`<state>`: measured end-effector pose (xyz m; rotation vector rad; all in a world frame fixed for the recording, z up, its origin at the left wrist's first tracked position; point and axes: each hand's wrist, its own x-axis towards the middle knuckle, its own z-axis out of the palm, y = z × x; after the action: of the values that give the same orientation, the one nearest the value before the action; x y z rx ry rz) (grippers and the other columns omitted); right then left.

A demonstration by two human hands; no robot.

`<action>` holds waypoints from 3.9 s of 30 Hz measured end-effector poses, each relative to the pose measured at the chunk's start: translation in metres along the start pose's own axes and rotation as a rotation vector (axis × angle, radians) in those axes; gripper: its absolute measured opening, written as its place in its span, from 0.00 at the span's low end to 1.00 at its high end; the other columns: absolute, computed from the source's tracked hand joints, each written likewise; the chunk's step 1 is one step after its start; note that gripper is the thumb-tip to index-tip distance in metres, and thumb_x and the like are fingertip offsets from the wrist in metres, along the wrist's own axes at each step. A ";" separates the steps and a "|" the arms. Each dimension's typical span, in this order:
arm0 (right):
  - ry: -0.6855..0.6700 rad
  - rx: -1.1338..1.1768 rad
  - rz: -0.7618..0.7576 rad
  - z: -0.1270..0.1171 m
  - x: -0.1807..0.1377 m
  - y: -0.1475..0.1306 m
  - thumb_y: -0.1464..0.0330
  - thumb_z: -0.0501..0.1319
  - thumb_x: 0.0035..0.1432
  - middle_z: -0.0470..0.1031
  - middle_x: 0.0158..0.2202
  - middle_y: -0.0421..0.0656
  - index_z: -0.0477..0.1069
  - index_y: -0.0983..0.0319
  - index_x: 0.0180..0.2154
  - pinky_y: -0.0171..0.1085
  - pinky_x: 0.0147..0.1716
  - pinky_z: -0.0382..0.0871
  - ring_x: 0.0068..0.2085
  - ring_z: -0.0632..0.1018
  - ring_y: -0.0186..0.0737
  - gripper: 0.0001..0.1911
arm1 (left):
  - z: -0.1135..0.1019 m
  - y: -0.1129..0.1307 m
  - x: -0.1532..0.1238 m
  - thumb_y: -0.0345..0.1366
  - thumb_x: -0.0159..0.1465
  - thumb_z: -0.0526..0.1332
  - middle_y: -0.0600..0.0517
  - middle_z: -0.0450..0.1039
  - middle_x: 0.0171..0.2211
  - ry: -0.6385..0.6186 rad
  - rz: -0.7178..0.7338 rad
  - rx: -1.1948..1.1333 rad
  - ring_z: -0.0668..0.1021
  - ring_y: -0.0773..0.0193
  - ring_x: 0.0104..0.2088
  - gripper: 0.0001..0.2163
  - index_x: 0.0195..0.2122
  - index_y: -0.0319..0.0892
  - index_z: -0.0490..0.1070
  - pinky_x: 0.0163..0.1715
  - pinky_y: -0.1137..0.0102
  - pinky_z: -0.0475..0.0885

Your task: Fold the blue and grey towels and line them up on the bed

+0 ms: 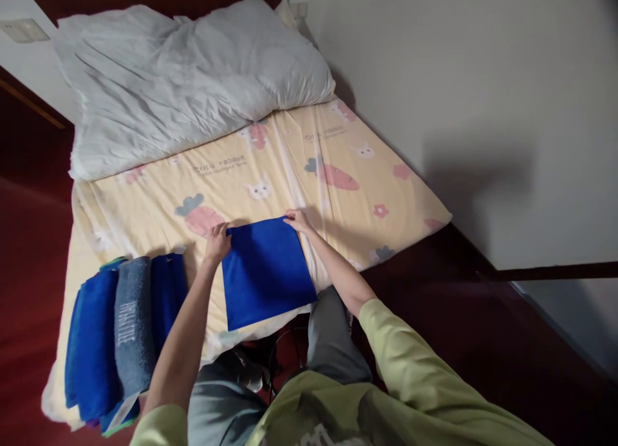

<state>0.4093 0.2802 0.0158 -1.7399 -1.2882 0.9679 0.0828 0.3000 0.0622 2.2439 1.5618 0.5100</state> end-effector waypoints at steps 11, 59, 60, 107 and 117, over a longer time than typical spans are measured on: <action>0.014 0.103 -0.024 -0.020 0.003 0.001 0.75 0.66 0.55 0.83 0.46 0.49 0.81 0.64 0.35 0.41 0.55 0.74 0.49 0.83 0.44 0.06 | -0.019 -0.040 0.051 0.44 0.56 0.61 0.48 0.80 0.33 -0.334 -0.045 -0.001 0.79 0.52 0.38 0.10 0.33 0.45 0.77 0.45 0.63 0.73; -0.141 -0.695 -0.490 0.043 -0.132 0.006 0.58 0.46 0.74 0.47 0.74 0.51 0.47 0.69 0.73 0.53 0.74 0.43 0.75 0.48 0.47 0.34 | 0.055 0.022 -0.171 0.46 0.74 0.46 0.42 0.43 0.74 0.076 0.011 0.043 0.46 0.49 0.74 0.29 0.72 0.36 0.54 0.72 0.48 0.45; -0.130 -0.688 -0.484 0.042 -0.135 0.006 0.58 0.46 0.74 0.47 0.74 0.51 0.46 0.69 0.73 0.53 0.74 0.43 0.75 0.48 0.47 0.34 | 0.053 0.022 -0.179 0.46 0.74 0.46 0.42 0.43 0.74 0.069 0.023 0.048 0.46 0.50 0.74 0.30 0.72 0.36 0.53 0.72 0.49 0.45; -0.177 -0.398 -0.605 -0.029 -0.290 0.073 0.80 0.49 0.62 0.77 0.57 0.48 0.79 0.61 0.53 0.54 0.64 0.69 0.62 0.75 0.44 0.27 | 0.034 0.009 -0.319 0.23 0.59 0.48 0.45 0.64 0.67 -0.102 0.171 -0.114 0.63 0.58 0.69 0.30 0.63 0.38 0.69 0.70 0.54 0.60; 0.000 -0.135 -0.410 -0.014 -0.293 0.066 0.80 0.50 0.53 0.80 0.53 0.46 0.81 0.61 0.48 0.49 0.63 0.70 0.59 0.78 0.42 0.28 | 0.048 0.012 -0.312 0.23 0.54 0.49 0.46 0.75 0.57 0.131 -0.031 -0.294 0.73 0.57 0.62 0.26 0.50 0.39 0.78 0.65 0.51 0.68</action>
<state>0.3880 -0.0196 0.0027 -1.4861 -1.6598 0.6561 0.0144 -0.0019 -0.0008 1.9968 1.4700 0.8338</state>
